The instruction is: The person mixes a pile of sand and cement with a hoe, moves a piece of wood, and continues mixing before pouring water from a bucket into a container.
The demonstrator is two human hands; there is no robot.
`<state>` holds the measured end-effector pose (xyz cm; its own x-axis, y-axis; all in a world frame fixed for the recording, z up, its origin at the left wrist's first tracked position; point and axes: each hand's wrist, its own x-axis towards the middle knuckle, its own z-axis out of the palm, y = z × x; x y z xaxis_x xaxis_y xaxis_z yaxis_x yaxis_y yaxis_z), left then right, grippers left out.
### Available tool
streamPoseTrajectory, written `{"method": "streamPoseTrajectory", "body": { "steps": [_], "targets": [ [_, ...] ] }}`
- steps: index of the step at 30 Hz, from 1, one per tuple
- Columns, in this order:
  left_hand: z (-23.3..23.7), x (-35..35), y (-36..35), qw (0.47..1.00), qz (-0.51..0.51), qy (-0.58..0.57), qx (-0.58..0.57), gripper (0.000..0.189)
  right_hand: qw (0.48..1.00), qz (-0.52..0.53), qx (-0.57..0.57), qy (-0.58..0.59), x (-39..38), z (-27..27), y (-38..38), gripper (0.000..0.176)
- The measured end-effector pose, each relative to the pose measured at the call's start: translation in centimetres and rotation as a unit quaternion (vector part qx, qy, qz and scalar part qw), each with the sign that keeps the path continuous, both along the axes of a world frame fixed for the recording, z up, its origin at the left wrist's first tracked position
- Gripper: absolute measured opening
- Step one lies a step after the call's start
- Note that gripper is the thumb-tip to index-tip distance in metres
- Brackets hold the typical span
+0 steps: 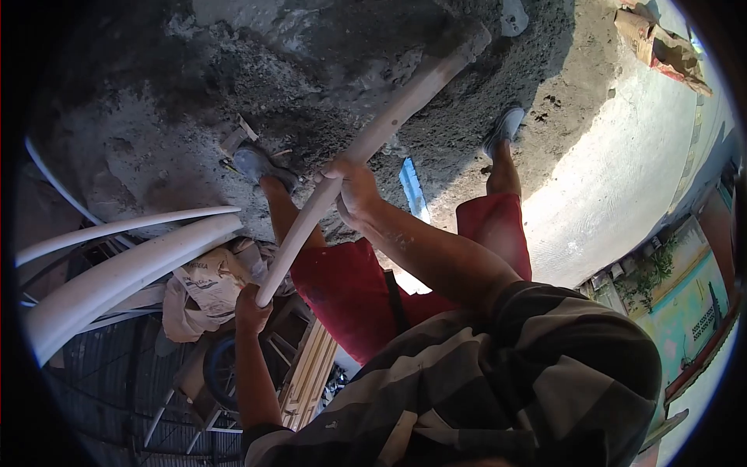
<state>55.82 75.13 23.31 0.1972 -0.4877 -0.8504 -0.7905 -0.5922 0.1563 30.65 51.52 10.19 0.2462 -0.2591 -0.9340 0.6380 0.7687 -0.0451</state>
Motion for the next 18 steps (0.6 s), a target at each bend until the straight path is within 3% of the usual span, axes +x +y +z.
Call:
{"method": "streamPoseTrajectory", "body": {
  "steps": [2,3,5,6,7,10,12,16,18],
  "targets": [
    [-1.6,-2.5,-1.6,0.995,0.007,0.079,-0.052,0.026,0.998,-0.014,-0.060,0.016,-4.1,0.5,-2.3,0.017],
    [-1.4,-5.3,-4.9,0.994,0.026,0.102,0.006,0.027,0.996,-0.028,-0.083,0.026,-6.6,0.4,-3.7,0.017],
    [-2.1,-10.5,-9.8,0.984,-0.036,0.171,0.026,0.031,0.990,-0.059,-0.101,0.081,-11.9,0.6,-8.2,0.009],
    [-2.6,-13.5,-12.2,0.973,-0.004,0.227,0.032,0.033,0.986,-0.052,-0.100,0.125,-14.5,0.2,-10.5,0.008],
    [-3.4,-16.3,-14.8,0.968,-0.034,0.244,0.041,0.033,0.983,-0.073,-0.097,0.141,-17.3,-1.5,-12.7,0.006],
    [-6.7,-22.5,-19.7,0.976,-0.042,0.215,-0.007,0.032,0.973,-0.080,-0.123,0.179,-22.4,-6.3,-19.4,0.006],
    [-7.3,-24.5,-22.0,0.981,-0.011,0.194,0.002,0.032,0.971,-0.016,-0.104,0.216,-23.7,-9.9,-21.1,0.007],
    [-7.2,-24.5,-16.7,0.990,0.018,0.137,0.021,0.034,0.977,0.047,-0.035,0.206,-19.2,-15.5,-15.1,0.007],
    [-8.0,-23.9,-11.1,0.992,0.025,0.119,0.018,0.032,0.985,0.038,-0.033,0.165,-17.7,-13.9,-11.9,0.009]
  ]
}}
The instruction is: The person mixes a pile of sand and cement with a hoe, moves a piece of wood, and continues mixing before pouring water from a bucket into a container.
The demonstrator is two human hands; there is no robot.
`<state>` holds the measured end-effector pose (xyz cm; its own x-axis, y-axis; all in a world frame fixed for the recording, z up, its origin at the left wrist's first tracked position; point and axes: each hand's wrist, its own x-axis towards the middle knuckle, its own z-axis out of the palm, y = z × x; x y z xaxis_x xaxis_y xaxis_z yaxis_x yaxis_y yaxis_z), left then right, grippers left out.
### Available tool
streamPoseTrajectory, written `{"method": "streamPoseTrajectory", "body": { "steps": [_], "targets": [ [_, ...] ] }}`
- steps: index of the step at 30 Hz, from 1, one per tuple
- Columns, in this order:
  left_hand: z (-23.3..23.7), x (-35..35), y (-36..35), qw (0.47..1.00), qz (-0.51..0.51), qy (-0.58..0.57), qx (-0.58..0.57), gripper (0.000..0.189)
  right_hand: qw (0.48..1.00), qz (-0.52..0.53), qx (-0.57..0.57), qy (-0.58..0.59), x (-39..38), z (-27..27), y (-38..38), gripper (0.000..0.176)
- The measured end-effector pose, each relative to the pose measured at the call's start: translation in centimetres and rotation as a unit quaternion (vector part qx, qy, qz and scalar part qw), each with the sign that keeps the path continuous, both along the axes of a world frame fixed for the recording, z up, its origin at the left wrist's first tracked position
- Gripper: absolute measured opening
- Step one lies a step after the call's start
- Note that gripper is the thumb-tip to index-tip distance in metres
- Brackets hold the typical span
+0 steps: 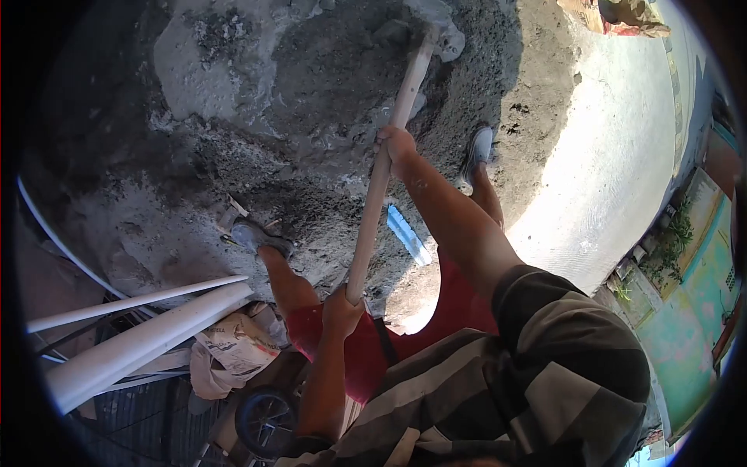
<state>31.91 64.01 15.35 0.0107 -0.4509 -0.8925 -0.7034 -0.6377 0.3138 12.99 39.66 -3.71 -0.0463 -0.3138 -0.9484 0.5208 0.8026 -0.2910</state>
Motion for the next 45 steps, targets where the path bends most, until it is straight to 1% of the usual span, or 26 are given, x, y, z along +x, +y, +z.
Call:
{"method": "streamPoseTrajectory", "body": {
  "steps": [2,4,6,8,9,11,13,14,15,16,18,19,20,22,24,28,30,32,34,35,37,39,40,42,43,45],
  "targets": [
    [1.3,-0.6,2.9,0.998,0.044,-0.003,0.047,0.029,0.999,0.024,0.026,0.020,0.5,2.6,2.5,0.010],
    [2.5,-0.4,4.8,0.998,0.045,0.001,0.045,0.030,1.000,0.009,-0.021,0.007,0.1,3.8,3.8,0.012],
    [1.1,-1.2,2.9,0.998,0.048,0.004,0.033,0.031,0.999,-0.012,-0.049,-0.010,-1.7,5.7,1.4,0.013],
    [1.1,-1.9,-0.3,0.999,0.005,0.017,0.030,0.034,0.995,-0.049,-0.078,-0.024,-3.8,7.0,-0.6,0.012],
    [-0.1,-2.1,-1.6,0.997,-0.022,0.070,0.001,0.036,0.993,-0.059,-0.100,-0.019,-5.2,7.0,-2.2,0.011],
    [-1.4,-3.6,-7.0,0.985,0.000,0.138,0.104,0.037,0.987,-0.083,-0.133,-0.030,-7.7,7.9,-6.6,0.008],
    [-3.2,-5.5,-11.6,0.989,-0.024,0.146,-0.010,0.036,0.981,-0.063,-0.183,0.010,-9.5,6.7,-12.1,0.008],
    [-4.3,-6.2,-13.9,0.989,-0.012,0.142,-0.029,0.036,0.980,-0.046,-0.186,0.048,-9.9,6.1,-15.2,0.009],
    [-5.2,-6.7,-15.6,0.990,-0.001,0.137,-0.044,0.036,0.978,-0.030,-0.186,0.085,-9.9,5.0,-17.5,0.010],
    [-6.0,-7.1,-16.9,0.990,0.001,0.134,-0.042,0.036,0.979,-0.028,-0.184,0.081,-9.7,3.2,-19.3,0.010],
    [-7.0,-8.3,-18.7,0.988,0.056,0.140,-0.015,0.033,0.972,0.053,-0.157,0.165,-9.1,0.2,-21.7,0.011],
    [-7.5,-8.6,-17.8,0.983,0.095,0.156,0.006,0.028,0.975,0.070,-0.136,0.160,-8.5,-0.8,-21.1,0.012],
    [-7.8,-8.9,-16.4,0.983,0.097,0.159,0.001,0.028,0.978,0.086,-0.114,0.154,-7.4,-2.2,-19.7,0.012],
    [-8.2,-9.1,-12.3,0.974,0.166,0.153,0.012,0.025,0.980,0.090,-0.116,0.137,-5.9,-5.6,-16.2,0.016],
    [-10.8,-9.0,-5.8,0.955,0.223,0.196,0.024,0.022,0.970,0.120,-0.128,0.166,-4.1,-4.6,-12.8,0.021],
    [-10.6,-9.2,0.6,0.971,0.190,0.120,0.082,0.025,0.959,0.180,-0.115,0.187,-2.8,-2.6,-6.2,0.030],
    [-10.7,-9.2,3.7,0.974,0.189,0.103,0.078,0.028,0.970,0.161,-0.108,0.149,-2.7,0.3,-4.3,0.030],
    [-10.8,-9.8,4.4,0.974,0.192,0.085,0.079,0.031,0.971,0.157,-0.117,0.140,-3.3,1.7,-2.9,0.029],
    [-10.6,-10.4,4.2,0.991,0.097,0.044,0.075,0.033,0.972,0.152,-0.125,0.130,-4.2,3.2,-3.3,0.028],
    [-10.6,-10.9,3.3,0.991,0.104,0.045,0.076,0.033,0.968,0.158,-0.148,0.126,-4.7,4.8,-4.4,0.027],
    [-10.6,-11.8,-0.2,0.987,0.121,0.101,0.000,0.035,0.959,0.156,-0.194,0.132,-5.7,6.7,-6.9,0.023],
    [-10.7,-12.3,-5.5,0.977,0.143,0.160,-0.020,0.034,0.948,0.145,-0.244,0.147,-6.3,7.8,-11.6,0.019],
    [-11.3,-12.3,-8.2,0.974,0.124,0.189,-0.025,0.034,0.940,0.141,-0.271,0.150,-6.3,8.8,-14.7,0.017],
    [-11.1,-12.3,-14.5,0.965,0.134,0.221,-0.043,0.034,0.921,0.173,-0.297,0.185,-6.2,8.7,-20.9,0.014],
    [-12.4,-12.5,-15.8,0.954,0.161,0.232,-0.104,0.031,0.912,0.186,-0.302,0.206,-5.8,8.4,-24.0,0.014],
    [-12.1,-12.7,-20.0,0.940,0.229,0.233,-0.095,0.027,0.895,0.218,-0.306,0.240,-4.9,5.6,-29.3,0.017]
  ]
}}
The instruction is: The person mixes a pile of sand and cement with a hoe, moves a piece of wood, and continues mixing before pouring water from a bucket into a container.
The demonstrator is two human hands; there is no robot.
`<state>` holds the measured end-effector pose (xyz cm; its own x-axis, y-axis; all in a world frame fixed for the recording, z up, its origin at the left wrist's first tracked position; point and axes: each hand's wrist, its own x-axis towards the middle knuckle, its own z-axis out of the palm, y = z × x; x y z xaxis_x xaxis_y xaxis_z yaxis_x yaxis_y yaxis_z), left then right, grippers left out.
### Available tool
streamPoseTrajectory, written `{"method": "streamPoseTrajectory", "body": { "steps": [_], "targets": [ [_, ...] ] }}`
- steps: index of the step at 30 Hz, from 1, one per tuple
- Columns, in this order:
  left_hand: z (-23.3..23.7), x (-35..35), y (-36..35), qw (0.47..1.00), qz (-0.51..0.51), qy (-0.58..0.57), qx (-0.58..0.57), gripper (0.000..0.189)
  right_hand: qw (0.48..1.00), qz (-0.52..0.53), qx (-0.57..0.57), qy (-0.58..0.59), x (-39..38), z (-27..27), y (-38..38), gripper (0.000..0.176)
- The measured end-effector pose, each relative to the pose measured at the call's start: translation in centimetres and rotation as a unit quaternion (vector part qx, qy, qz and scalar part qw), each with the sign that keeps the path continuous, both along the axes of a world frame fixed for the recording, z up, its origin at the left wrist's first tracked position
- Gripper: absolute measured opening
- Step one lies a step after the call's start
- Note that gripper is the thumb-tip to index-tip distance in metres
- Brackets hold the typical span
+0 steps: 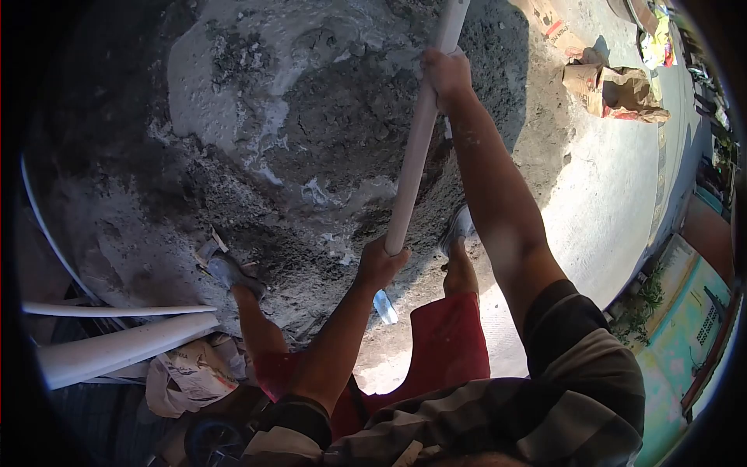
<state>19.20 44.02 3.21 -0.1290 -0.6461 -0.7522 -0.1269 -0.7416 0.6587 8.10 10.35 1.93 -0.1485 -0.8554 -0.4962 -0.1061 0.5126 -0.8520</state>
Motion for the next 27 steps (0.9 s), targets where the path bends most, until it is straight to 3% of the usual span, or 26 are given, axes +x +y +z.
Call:
{"method": "streamPoseTrajectory", "body": {
  "steps": [2,3,4,5,7,9,11,13,19,23,25,27],
  "targets": [
    [0.4,-0.4,-1.9,0.999,0.024,0.027,0.032,0.025,1.000,0.016,0.002,0.014,0.8,-4.1,-2.1,0.020],
    [0.5,-0.8,-2.3,0.995,0.048,0.058,0.059,0.022,0.995,0.041,0.057,0.076,1.3,-6.3,-2.1,0.023],
    [0.2,-1.6,-1.2,0.988,0.088,0.093,0.082,0.020,0.982,0.067,0.108,0.137,1.8,-8.1,-1.7,0.026],
    [-0.2,-2.1,0.1,0.989,0.092,0.089,0.077,0.020,0.983,0.071,0.102,0.133,2.3,-9.8,-0.7,0.026],
    [-0.8,-2.6,3.6,0.983,0.131,0.081,0.100,0.021,0.958,0.119,0.086,0.248,3.1,-12.5,3.1,0.030],
    [-1.7,-1.3,6.4,0.979,0.133,0.100,0.119,0.023,0.970,0.115,0.131,0.172,3.7,-12.8,5.8,0.044],
    [-2.7,-0.7,9.0,0.974,0.134,0.126,0.130,0.026,0.976,0.100,0.133,0.139,3.4,-12.8,8.8,0.042],
    [-3.3,-0.5,12.3,0.993,0.038,0.037,0.106,0.030,0.987,0.058,0.128,0.075,3.4,-11.5,11.8,0.037],
    [-3.6,-2.0,18.3,0.987,-0.056,-0.029,0.151,0.038,0.995,0.005,0.102,0.010,1.3,-5.8,19.6,0.028],
    [-2.4,-1.7,12.8,0.988,-0.052,-0.070,0.124,0.038,0.996,0.015,0.077,-0.040,1.8,0.0,15.8,0.026],
    [-3.5,-1.3,8.4,0.998,-0.016,-0.025,0.063,0.037,0.996,0.038,0.016,-0.084,2.7,1.7,10.6,0.021],
    [-2.9,0.3,2.0,1.000,-0.019,-0.003,0.021,0.036,0.997,0.059,-0.022,-0.038,4.4,2.6,4.5,0.018]
  ]
}}
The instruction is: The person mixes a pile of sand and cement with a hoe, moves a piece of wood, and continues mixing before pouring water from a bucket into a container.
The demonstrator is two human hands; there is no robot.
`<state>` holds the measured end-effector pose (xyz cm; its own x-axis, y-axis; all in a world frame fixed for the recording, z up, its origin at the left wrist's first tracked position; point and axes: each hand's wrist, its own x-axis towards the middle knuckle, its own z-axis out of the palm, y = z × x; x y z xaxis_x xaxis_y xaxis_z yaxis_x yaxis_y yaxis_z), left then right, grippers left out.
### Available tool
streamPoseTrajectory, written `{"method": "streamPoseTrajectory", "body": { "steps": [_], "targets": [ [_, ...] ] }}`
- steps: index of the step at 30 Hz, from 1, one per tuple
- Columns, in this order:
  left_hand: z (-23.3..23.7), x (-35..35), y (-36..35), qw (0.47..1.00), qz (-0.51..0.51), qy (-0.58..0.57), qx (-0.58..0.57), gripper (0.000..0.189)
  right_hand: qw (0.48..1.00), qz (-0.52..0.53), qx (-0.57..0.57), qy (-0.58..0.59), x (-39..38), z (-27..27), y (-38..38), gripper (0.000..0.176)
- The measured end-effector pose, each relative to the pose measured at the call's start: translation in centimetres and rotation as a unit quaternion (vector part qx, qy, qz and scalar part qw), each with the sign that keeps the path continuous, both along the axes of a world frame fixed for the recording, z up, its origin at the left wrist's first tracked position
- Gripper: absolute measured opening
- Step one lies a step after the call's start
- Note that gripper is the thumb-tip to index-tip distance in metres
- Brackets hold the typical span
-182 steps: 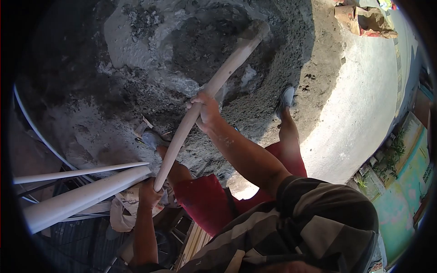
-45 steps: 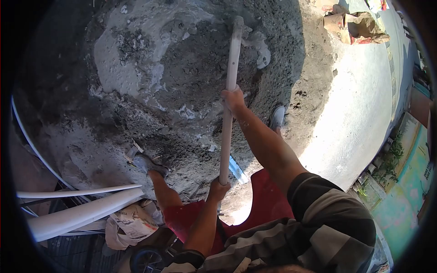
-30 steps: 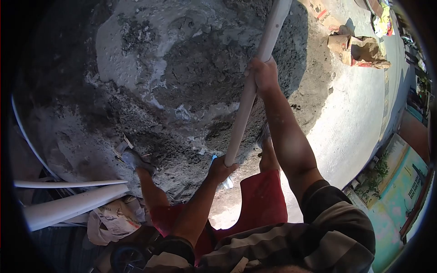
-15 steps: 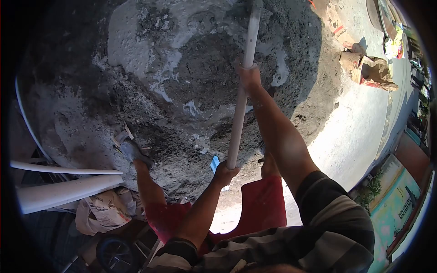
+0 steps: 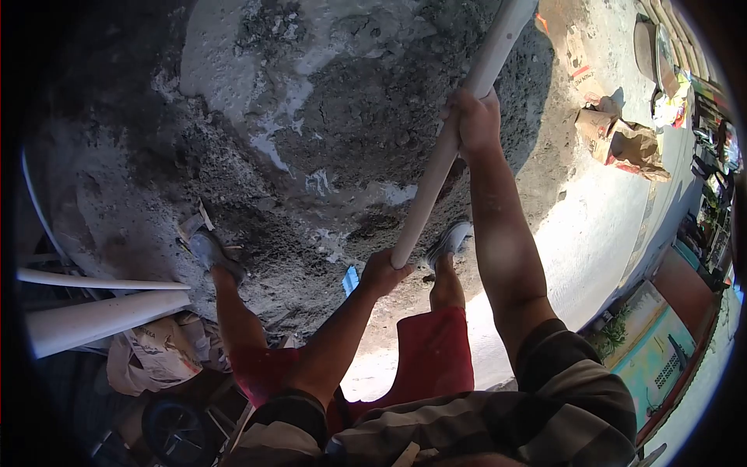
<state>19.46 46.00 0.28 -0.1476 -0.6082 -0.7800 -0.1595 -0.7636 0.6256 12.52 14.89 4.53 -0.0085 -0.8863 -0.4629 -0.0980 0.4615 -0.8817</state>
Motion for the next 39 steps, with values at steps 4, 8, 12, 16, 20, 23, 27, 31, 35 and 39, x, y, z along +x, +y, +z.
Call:
{"method": "streamPoseTrajectory", "body": {
  "steps": [4,8,12,16,20,23,27,31,35,39],
  "targets": [
    [0.7,1.7,-7.3,0.992,0.091,-0.031,-0.084,0.030,0.999,0.019,-0.025,0.036,4.3,-4.1,-10.7,0.021],
    [2.2,1.6,-6.4,0.989,0.148,0.008,0.013,0.023,0.985,0.073,0.071,0.142,6.4,-13.8,-9.9,0.027],
    [0.8,1.3,3.2,0.970,0.219,0.062,0.086,0.023,0.976,0.092,0.111,0.161,8.2,-12.4,-0.1,0.042],
    [1.0,2.0,9.2,0.991,0.117,0.000,0.065,0.033,0.980,0.066,0.121,0.146,6.7,-11.5,6.9,0.041],
    [0.1,0.8,14.6,0.995,0.045,-0.032,0.088,0.035,0.988,0.026,0.126,0.083,4.5,-8.5,13.1,0.031],
    [-0.3,1.3,15.4,0.994,0.016,-0.040,0.101,0.039,0.991,0.026,0.127,0.021,4.5,-5.4,14.3,0.028],
    [-0.9,4.0,11.4,0.996,0.063,-0.032,0.059,0.039,0.992,0.090,0.066,-0.057,8.7,-2.4,10.0,0.023],
    [0.8,8.7,1.8,0.986,0.147,-0.057,-0.055,0.032,0.989,0.127,0.009,-0.071,18.5,-1.8,-0.4,0.019],
    [4.1,8.7,-2.9,0.961,0.274,-0.015,-0.037,0.025,0.975,0.202,0.089,-0.019,24.9,-7.4,-5.3,0.022],
    [3.4,4.9,2.6,0.928,0.364,0.069,0.039,0.020,0.949,0.251,0.063,0.179,23.5,-19.2,2.1,0.040]
  ]
}}
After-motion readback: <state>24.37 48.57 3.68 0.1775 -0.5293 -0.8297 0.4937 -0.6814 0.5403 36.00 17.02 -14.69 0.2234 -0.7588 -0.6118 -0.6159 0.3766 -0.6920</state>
